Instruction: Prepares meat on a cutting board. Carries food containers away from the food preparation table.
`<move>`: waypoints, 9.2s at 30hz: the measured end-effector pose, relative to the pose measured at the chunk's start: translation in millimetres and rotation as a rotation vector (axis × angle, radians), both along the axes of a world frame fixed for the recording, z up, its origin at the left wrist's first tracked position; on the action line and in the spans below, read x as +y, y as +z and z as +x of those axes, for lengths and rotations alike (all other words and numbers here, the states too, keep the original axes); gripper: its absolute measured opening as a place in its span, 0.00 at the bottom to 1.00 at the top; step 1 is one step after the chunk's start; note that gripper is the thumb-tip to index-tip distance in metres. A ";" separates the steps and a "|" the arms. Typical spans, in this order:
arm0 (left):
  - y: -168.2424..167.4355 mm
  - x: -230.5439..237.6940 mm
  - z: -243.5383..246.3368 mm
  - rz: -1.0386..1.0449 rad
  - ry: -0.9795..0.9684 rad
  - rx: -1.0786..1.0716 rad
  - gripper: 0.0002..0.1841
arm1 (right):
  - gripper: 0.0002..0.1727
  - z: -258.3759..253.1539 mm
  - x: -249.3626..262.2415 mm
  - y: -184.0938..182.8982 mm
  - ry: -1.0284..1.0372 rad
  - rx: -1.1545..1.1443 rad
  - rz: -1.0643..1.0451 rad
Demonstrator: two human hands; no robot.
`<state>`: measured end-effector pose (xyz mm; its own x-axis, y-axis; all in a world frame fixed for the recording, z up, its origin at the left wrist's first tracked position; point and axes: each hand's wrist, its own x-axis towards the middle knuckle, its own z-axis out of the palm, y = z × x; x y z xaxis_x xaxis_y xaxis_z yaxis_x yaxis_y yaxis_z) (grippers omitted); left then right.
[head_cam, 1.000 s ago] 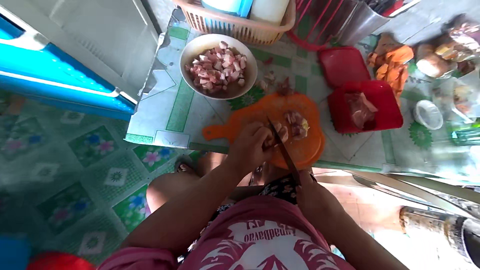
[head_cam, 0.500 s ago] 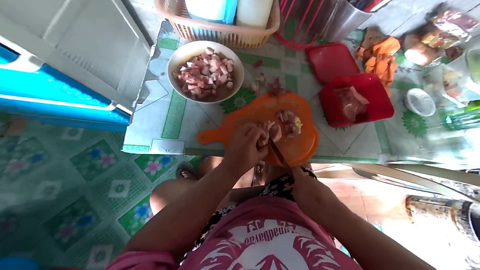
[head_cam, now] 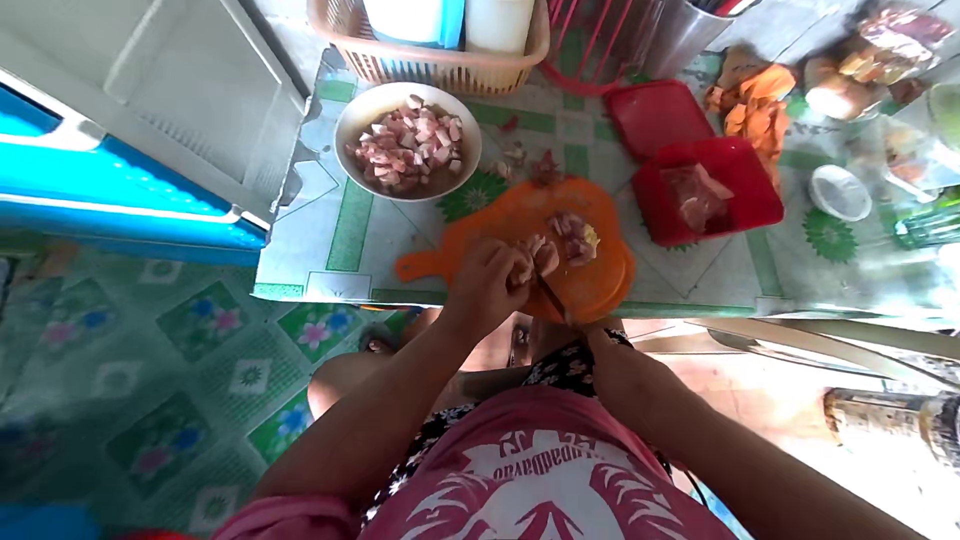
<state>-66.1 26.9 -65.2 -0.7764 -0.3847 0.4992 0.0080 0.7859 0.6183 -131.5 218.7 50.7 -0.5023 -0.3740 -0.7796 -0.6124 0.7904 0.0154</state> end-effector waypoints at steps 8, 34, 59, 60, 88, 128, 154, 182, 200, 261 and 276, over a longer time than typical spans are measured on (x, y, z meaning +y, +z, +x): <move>-4.8 3.5 2.9 -0.059 -0.102 0.025 0.14 | 0.23 -24.3 -56.3 -27.4 0.060 0.081 -0.271; 157.6 59.0 -203.4 0.947 -0.328 -0.251 0.35 | 0.18 -44.8 147.2 -55.6 -1.032 -0.068 -1.446; 83.7 -40.2 -41.3 0.751 -0.103 -0.657 0.15 | 0.20 -35.3 89.4 -56.1 -0.596 -0.325 -1.304; 85.0 -44.3 -36.7 0.834 -0.138 -0.629 0.15 | 0.20 -36.3 89.1 -55.7 -0.602 -0.326 -1.266; 55.6 -28.6 -17.3 0.425 0.081 -0.531 0.24 | 0.32 -40.8 56.1 -34.5 -0.233 -0.223 -0.666; 46.1 -9.8 -24.7 0.143 0.018 -0.394 0.17 | 0.38 -24.1 24.9 -10.1 0.013 -0.042 -0.498; 22.9 -10.4 -24.1 0.060 0.011 -0.189 0.08 | 0.40 -28.6 5.8 -19.8 0.085 -0.056 -0.419; 49.7 15.3 -23.5 -0.275 0.073 -0.460 0.13 | 0.37 -37.5 63.9 -9.2 -0.155 -0.145 -0.695; -12.8 20.2 -12.7 -0.436 0.225 -0.049 0.06 | 0.39 -14.2 35.4 -13.0 0.067 -0.063 -0.387; -22.7 20.6 2.1 -0.512 0.219 0.020 0.06 | 0.36 -28.4 40.9 -8.1 0.175 -0.064 -0.392; -19.6 20.7 -0.6 -0.600 0.229 -0.010 0.05 | 0.40 -29.0 -14.5 -21.8 0.174 -0.036 -0.387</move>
